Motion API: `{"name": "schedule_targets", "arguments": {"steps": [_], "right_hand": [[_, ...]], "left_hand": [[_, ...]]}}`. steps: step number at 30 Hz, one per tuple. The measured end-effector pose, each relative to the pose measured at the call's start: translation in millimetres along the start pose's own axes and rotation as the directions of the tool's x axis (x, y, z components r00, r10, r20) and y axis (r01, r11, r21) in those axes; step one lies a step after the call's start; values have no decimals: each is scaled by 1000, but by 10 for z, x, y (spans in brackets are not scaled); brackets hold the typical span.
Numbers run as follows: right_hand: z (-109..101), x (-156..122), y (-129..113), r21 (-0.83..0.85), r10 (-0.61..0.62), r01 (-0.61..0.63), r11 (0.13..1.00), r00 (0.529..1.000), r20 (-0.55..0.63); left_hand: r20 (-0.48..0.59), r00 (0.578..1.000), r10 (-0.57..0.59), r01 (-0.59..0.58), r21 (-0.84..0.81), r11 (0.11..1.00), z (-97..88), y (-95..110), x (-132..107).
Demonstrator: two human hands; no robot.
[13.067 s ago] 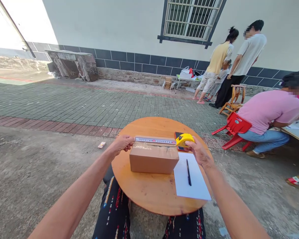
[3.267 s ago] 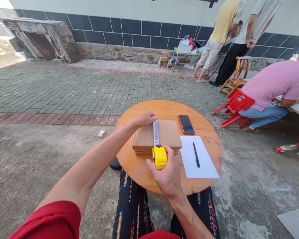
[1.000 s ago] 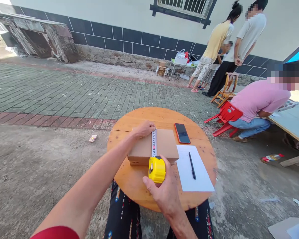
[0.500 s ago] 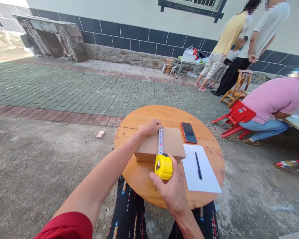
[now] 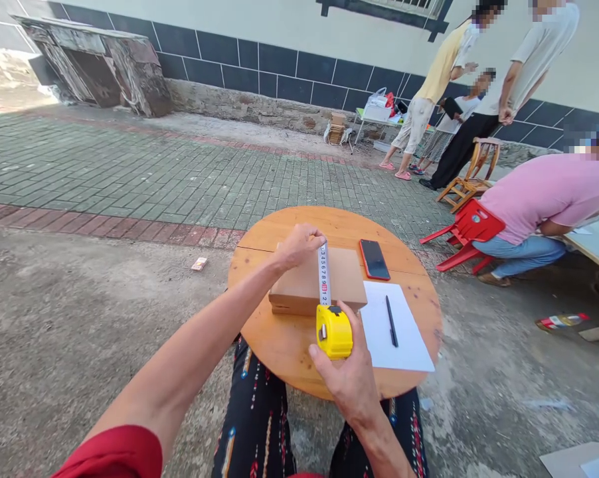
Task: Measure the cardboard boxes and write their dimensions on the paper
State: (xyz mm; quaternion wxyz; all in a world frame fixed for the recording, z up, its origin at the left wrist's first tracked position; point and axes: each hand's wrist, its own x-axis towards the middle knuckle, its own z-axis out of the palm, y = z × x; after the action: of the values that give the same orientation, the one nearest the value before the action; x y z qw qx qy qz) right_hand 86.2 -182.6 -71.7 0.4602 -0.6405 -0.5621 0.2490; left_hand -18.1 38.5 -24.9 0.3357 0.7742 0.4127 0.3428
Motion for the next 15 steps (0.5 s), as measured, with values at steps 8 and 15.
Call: {"name": "schedule_targets", "arguments": {"steps": [8,15], "right_hand": [[-229,-331,73,39,-24,24,999,1000,1],[-388,-590,276,82,-29,23,996,996,80]], "left_hand": [[23,999,31,-26,-174,984,76,433,-958],[169,984,-60,121,-378,918,388,439,-1957]]}}
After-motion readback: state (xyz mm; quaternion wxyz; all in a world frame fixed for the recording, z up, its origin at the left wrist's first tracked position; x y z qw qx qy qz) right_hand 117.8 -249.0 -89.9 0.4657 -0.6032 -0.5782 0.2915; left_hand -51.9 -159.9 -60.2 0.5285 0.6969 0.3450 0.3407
